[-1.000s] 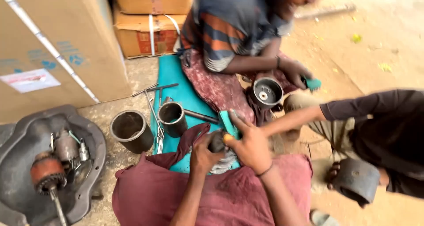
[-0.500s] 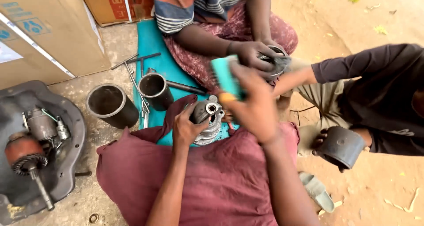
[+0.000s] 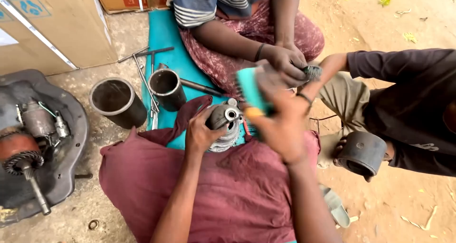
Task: Cleaning and inspecting a mechanical motor component using a wire brush and other tools.
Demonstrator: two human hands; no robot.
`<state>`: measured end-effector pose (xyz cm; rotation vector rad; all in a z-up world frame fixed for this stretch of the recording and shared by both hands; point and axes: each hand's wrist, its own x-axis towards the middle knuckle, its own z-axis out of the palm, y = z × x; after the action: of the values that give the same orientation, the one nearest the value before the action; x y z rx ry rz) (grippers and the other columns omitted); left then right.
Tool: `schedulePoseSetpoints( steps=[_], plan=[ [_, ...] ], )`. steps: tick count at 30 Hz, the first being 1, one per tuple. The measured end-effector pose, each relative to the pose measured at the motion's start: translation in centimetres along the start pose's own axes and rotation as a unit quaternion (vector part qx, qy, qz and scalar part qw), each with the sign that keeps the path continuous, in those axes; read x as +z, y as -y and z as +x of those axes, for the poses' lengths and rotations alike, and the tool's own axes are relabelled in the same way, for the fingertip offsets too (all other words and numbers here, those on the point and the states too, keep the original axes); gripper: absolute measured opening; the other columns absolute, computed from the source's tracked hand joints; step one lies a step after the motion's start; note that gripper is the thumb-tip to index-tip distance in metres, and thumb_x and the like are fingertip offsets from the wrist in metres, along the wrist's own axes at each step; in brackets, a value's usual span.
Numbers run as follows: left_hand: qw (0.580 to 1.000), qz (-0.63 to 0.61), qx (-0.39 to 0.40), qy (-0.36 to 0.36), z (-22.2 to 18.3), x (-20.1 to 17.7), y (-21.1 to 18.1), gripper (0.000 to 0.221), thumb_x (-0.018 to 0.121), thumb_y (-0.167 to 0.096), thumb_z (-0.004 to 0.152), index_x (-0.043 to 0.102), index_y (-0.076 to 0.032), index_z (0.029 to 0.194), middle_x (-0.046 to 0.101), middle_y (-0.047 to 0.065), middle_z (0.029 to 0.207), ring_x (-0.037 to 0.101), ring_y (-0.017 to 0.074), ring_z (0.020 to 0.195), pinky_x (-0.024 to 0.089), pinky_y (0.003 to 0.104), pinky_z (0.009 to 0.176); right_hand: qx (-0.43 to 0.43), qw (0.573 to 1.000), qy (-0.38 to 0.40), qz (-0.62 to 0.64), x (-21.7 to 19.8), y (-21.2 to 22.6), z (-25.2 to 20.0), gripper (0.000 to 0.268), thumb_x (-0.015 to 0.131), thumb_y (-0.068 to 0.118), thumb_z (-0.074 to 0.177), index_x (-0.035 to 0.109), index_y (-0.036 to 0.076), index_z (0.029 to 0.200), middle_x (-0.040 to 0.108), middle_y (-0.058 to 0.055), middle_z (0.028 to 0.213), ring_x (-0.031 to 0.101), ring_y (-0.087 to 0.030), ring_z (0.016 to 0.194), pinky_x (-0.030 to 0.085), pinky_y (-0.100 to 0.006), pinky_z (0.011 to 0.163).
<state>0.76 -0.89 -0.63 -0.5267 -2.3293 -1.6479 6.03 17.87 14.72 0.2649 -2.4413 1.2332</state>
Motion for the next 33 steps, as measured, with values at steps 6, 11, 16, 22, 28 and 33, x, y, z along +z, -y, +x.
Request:
schedulePoseSetpoints(
  steps=[6,11,16,22,28,33],
  plan=[
    [0.999,0.033,0.027,0.014,-0.6,0.7,-2.0,0.067,0.086,-0.014,0.064,0.069,-0.007,0.129,0.073,0.022,0.121,0.070,0.0372,0.111,0.057,0.040,0.093,0.046,0.988,0.088,-0.117,1.6,3.6,-4.9,0.081,0.084,0.017,0.067,0.059,0.009,0.144,0.054,-0.024,0.151,0.064,-0.039,0.121,0.053,-0.041,0.094],
    [0.999,0.012,0.040,-0.007,0.1,1.2,-0.2,0.069,0.091,-0.019,0.059,0.069,-0.005,0.122,0.072,0.023,0.116,0.072,0.0369,0.105,0.056,0.042,0.090,0.012,0.996,0.026,-0.084,-2.8,1.1,-5.9,0.077,0.085,0.016,0.072,0.060,0.009,0.145,0.063,-0.024,0.141,0.064,-0.037,0.128,0.051,-0.044,0.103],
    [0.998,-0.025,-0.046,0.024,0.0,0.2,-1.3,0.059,0.084,-0.020,0.070,0.069,-0.008,0.126,0.075,0.019,0.114,0.075,0.0333,0.104,0.059,0.040,0.090,0.063,0.997,-0.012,-0.036,0.5,0.8,-1.6,0.072,0.081,0.015,0.081,0.057,0.012,0.149,0.071,-0.018,0.134,0.070,-0.029,0.121,0.054,-0.039,0.103],
    [0.992,0.028,-0.103,0.067,-0.7,0.3,-1.1,0.057,0.090,-0.030,0.070,0.074,-0.007,0.119,0.076,0.017,0.110,0.074,0.0339,0.102,0.057,0.042,0.087,0.031,0.996,0.049,-0.074,1.3,-0.1,-10.1,0.078,0.085,0.013,0.075,0.055,0.006,0.146,0.064,-0.025,0.135,0.065,-0.031,0.112,0.054,-0.036,0.091],
    [0.988,-0.106,-0.071,0.086,2.0,1.1,4.9,0.093,0.092,-0.051,0.064,0.062,-0.005,0.139,0.071,0.016,0.131,0.066,0.0311,0.128,0.049,0.043,0.110,0.075,0.996,-0.034,0.031,-1.2,-2.7,-9.2,0.070,0.074,0.012,0.089,0.049,0.002,0.154,0.068,-0.014,0.132,0.066,-0.021,0.114,0.053,-0.033,0.098],
    [0.988,-0.039,-0.090,0.117,1.0,0.5,7.7,0.127,0.095,-0.054,0.059,0.035,-0.004,0.159,0.031,0.017,0.168,0.029,0.0312,0.156,0.030,0.043,0.125,0.208,0.895,-0.107,0.379,0.8,-5.8,-10.0,0.059,0.064,0.024,0.098,0.053,0.000,0.151,0.067,-0.004,0.112,0.061,-0.012,0.090,0.051,-0.028,0.079]
  ],
)
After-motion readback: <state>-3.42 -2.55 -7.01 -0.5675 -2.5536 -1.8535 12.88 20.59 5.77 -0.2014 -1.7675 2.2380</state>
